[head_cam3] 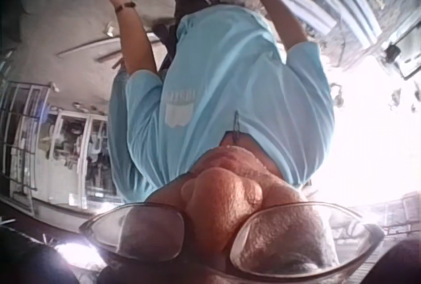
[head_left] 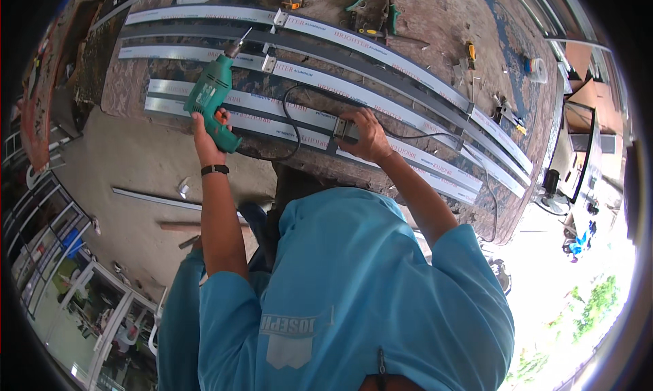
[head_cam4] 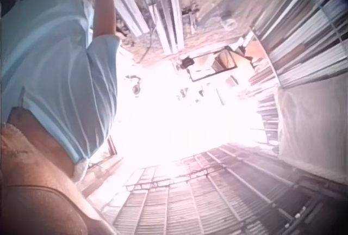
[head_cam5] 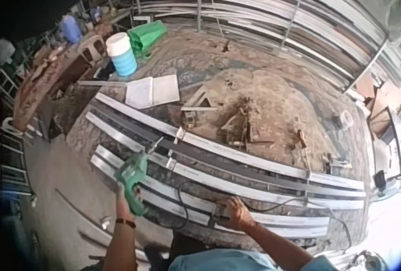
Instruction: The recorder is assembling metal frame components using a drill and other tools on a workbench.
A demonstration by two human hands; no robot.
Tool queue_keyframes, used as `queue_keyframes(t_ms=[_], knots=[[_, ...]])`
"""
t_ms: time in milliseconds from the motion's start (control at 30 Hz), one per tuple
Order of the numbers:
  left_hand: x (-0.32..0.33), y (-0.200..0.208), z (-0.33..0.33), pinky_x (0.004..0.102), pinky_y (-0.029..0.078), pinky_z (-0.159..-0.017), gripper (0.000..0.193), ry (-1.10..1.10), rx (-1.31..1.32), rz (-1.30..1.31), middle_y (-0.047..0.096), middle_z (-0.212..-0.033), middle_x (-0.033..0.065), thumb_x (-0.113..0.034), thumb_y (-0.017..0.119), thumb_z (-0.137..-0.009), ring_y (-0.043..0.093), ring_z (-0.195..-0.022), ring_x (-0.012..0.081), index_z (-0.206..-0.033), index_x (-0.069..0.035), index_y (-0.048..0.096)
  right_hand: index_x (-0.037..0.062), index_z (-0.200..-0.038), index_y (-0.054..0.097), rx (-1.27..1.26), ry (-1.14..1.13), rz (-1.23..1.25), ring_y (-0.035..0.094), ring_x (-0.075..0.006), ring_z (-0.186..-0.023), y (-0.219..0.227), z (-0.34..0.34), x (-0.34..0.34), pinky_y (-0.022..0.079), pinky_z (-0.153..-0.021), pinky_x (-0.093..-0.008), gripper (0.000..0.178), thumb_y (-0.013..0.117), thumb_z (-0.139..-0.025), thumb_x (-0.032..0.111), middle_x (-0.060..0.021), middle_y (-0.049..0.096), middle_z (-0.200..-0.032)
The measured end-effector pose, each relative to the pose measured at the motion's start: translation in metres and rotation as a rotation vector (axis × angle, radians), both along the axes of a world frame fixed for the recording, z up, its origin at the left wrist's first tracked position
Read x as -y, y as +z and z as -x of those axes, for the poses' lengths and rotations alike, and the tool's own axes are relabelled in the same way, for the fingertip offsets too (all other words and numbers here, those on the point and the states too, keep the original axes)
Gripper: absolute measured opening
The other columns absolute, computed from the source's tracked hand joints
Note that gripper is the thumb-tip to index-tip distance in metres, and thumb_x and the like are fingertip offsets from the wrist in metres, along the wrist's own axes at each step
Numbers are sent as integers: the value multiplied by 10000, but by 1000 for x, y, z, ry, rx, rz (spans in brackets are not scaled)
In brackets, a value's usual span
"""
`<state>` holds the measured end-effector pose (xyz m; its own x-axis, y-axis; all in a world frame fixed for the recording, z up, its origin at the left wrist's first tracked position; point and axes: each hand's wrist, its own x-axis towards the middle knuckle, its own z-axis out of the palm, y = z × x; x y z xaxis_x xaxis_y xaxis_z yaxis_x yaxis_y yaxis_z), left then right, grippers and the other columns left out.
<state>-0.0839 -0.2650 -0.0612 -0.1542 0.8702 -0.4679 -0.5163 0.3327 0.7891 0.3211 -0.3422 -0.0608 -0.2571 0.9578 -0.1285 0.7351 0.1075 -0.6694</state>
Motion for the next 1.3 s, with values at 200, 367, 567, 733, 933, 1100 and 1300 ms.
queue_keyframes(t_ms=[200, 367, 567, 733, 933, 1100, 1300], knots=[[1, 2, -2, 349, 524, -745, 657, 2, -7, -16, 683, -1094, 95, -622, 516, -1027, 670, -961, 214, -1304, -29, 573, 71, -1271, 592, -41, 5, -90, 569, -427, -1221, 2, 1, -3, 415, -1137, -524, 638, 866, -754, 325, -181, 640, -1208], [2, 5, -6, 345, 521, -745, 675, 34, -42, 9, 682, -1087, 91, -639, 529, -1013, 669, -955, 211, -1292, -27, 581, 26, -1183, 623, -79, -15, -162, 603, -386, -1052, 7, 3, -7, 499, -970, -474, 579, 871, -730, 286, -182, 604, -1044], [3, 5, -5, 327, 527, -739, 696, 9, -47, 6, 683, -1085, 73, -671, 500, -1008, 659, -959, 188, -1277, -35, 590, 28, -1207, 606, -60, 8, -146, 604, -395, -1061, 7, 2, -6, 487, -1002, -490, 615, 875, -721, 293, -184, 607, -1063], [3, 5, -4, 340, 518, -747, 710, 32, -52, 14, 683, -1087, 84, -671, 566, -977, 671, -958, 208, -1291, -34, 586, 33, -1214, 603, -29, 7, -149, 606, -397, -1072, 4, 2, -5, 476, -1023, -502, 624, 873, -722, 306, -187, 618, -1093], [-1, -3, 1, 343, 511, -761, 687, -3, -9, 15, 682, -1099, 81, -654, 540, -1000, 657, -987, 206, -1305, -40, 579, 47, -1229, 608, -32, -33, -67, 603, -402, -1139, 11, 1, -3, 436, -1098, -522, 625, 859, -737, 341, -188, 632, -1140], [-1, -1, 2, 340, 506, -766, 677, -56, -34, 2, 682, -1107, 61, -668, 524, -999, 641, -1014, 193, -1309, -70, 582, 56, -1227, 619, -1, -51, -216, 604, -397, -1156, -1, 4, 2, 450, -1085, -521, 619, 852, -738, 357, -175, 633, -1122], [-2, 4, 3, 323, 502, -769, 661, -49, -90, 48, 682, -1113, 28, -687, 468, -1014, 644, -1029, 165, -1228, -76, 602, 82, -1233, 594, 14, -131, -165, 580, -358, -1158, 3, 9, 7, 481, -1023, -488, 617, 835, -732, 349, -146, 594, -1157]])
